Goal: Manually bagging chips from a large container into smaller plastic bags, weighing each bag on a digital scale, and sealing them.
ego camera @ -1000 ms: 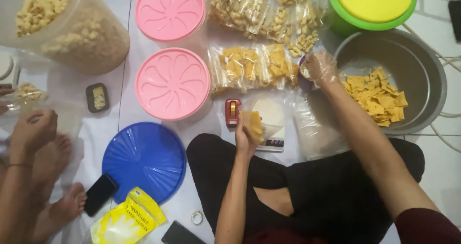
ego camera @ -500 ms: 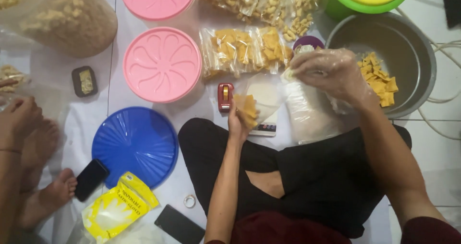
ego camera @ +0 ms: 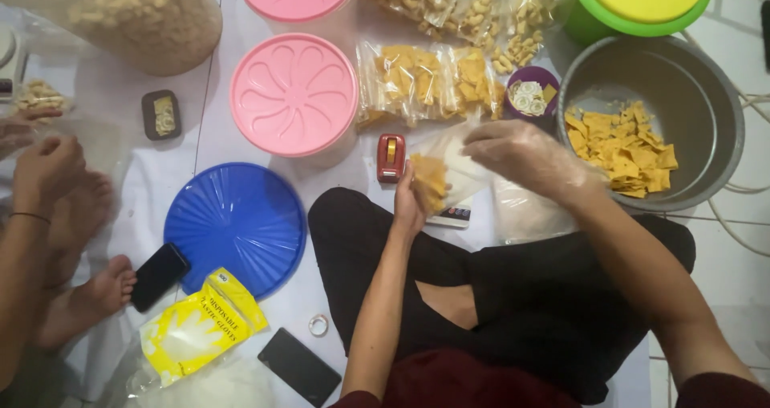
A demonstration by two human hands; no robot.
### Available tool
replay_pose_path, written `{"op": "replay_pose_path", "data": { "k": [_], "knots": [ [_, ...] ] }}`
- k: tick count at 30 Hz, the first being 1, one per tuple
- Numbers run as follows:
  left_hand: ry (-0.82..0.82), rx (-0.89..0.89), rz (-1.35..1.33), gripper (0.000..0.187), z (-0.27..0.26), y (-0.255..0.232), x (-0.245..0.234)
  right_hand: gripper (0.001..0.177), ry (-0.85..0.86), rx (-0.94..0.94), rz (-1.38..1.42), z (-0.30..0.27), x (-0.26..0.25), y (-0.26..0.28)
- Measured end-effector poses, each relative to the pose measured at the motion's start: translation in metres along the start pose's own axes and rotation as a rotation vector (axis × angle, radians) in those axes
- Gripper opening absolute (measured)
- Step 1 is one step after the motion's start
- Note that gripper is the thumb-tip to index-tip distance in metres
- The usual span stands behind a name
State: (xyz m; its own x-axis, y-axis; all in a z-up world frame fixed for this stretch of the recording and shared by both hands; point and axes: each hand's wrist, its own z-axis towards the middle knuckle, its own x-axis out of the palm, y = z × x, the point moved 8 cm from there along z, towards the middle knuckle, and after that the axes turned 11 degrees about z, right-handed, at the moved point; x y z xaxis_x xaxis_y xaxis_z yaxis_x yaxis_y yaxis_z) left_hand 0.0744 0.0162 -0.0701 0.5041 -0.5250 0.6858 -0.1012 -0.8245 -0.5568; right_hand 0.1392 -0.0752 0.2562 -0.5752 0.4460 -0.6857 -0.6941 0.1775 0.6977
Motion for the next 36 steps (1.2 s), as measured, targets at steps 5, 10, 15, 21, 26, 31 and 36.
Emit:
{"op": "replay_pose_path", "data": {
  "k": [5,10,15,21,26,31,36],
  "knots": [
    [-0.002,0.022,0.001,0.052,0.002,0.000,0.000,0.014,-0.299,0.078,0.106,-0.035,-0.042,-0.005],
    [0.015,0.113,0.021,0.045,-0.010,-0.015,0.013,0.038,-0.669,0.258,0.552,-0.090,-0.009,-0.076],
    [0.015,0.192,0.256,0.053,-0.015,-0.017,0.023,0.085,-0.534,0.540,0.918,-0.086,0.077,-0.073],
    [-0.063,0.135,0.152,0.044,-0.027,-0.011,0.021,0.027,-0.741,0.601,0.762,-0.092,0.075,-0.080],
    [-0.045,0.229,0.237,0.033,-0.034,-0.034,0.028,0.017,-0.746,0.495,0.750,-0.105,0.055,-0.091],
    [0.072,0.373,0.657,0.057,-0.043,-0.051,0.046,0.012,-0.638,0.386,0.524,-0.106,0.046,-0.085],
    [-0.026,0.209,0.858,0.015,-0.052,-0.041,0.049,0.019,-0.449,0.635,0.797,-0.113,0.073,-0.104]
  ]
}}
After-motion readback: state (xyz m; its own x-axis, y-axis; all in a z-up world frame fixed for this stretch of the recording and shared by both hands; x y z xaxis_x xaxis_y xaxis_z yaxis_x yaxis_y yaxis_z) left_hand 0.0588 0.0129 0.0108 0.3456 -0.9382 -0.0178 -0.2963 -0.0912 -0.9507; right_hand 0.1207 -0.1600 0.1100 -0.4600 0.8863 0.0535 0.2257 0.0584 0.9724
